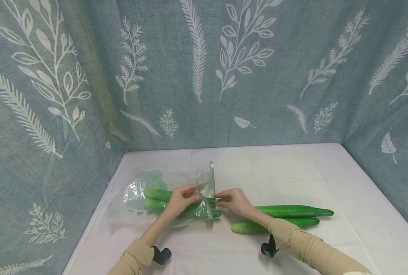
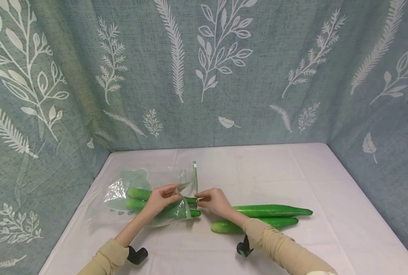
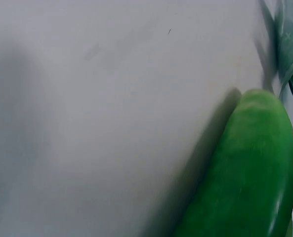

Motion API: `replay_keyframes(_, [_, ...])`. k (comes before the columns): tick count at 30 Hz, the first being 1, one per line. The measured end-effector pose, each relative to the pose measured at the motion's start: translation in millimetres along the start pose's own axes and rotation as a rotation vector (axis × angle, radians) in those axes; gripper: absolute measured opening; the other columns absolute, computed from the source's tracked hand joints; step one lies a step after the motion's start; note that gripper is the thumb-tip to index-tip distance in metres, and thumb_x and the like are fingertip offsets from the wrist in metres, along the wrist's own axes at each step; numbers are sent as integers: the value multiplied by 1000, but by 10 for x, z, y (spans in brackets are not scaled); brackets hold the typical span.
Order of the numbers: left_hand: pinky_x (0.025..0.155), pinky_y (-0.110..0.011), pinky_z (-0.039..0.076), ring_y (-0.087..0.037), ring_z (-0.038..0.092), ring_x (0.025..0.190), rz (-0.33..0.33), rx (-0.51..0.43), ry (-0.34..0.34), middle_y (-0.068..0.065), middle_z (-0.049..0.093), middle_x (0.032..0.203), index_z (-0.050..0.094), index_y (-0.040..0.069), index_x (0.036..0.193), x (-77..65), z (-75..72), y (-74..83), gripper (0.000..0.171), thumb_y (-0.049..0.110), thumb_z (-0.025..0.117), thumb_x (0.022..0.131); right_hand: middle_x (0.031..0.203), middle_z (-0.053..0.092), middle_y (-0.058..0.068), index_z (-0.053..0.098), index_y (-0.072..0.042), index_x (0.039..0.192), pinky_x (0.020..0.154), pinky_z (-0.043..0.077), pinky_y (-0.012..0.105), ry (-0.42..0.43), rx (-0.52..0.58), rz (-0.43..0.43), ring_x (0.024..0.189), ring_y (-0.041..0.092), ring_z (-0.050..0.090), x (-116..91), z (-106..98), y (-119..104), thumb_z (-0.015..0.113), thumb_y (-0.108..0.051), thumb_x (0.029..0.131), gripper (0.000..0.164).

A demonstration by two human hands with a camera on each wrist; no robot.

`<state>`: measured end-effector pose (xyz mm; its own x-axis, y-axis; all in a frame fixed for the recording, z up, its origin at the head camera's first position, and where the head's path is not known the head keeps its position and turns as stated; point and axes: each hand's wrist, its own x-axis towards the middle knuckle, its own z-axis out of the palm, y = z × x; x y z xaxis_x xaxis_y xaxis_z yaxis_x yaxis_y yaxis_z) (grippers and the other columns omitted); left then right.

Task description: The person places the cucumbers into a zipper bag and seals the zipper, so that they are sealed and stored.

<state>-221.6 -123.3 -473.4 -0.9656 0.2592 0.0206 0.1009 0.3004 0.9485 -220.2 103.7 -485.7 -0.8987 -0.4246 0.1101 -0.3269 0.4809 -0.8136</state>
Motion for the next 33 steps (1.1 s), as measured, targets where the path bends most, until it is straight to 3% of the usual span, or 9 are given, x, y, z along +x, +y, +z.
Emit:
replay_keyframes(10, [101,-44,48,-38,53,124,-10,-14,-5,-20,60,128,58,-1,126,-3,7,-12,46,14,71,85,111,70,15,68,-1,111,86,57,35,-3,-61,23,96,24,70,-143,-169,58,69,-10,85,27])
replay_keyframes(20, [100,-44,48,-38,54,123,-14,-6,12,-19,61,127,59,0,125,-4,15,-29,45,13,72,83,109,71,14,69,-1,110,84,57,33,44,-83,-27,97,26,70,-321,-349,152,69,-13,86,27])
replay_keyframes(33, [100,-43,49,-37,55,122,6,3,18,-20,61,126,59,-1,124,20,33,-38,46,14,72,83,114,69,16,67,4,113,85,57,30,75,-37,-70,103,32,67,-567,-563,172,67,-15,88,31])
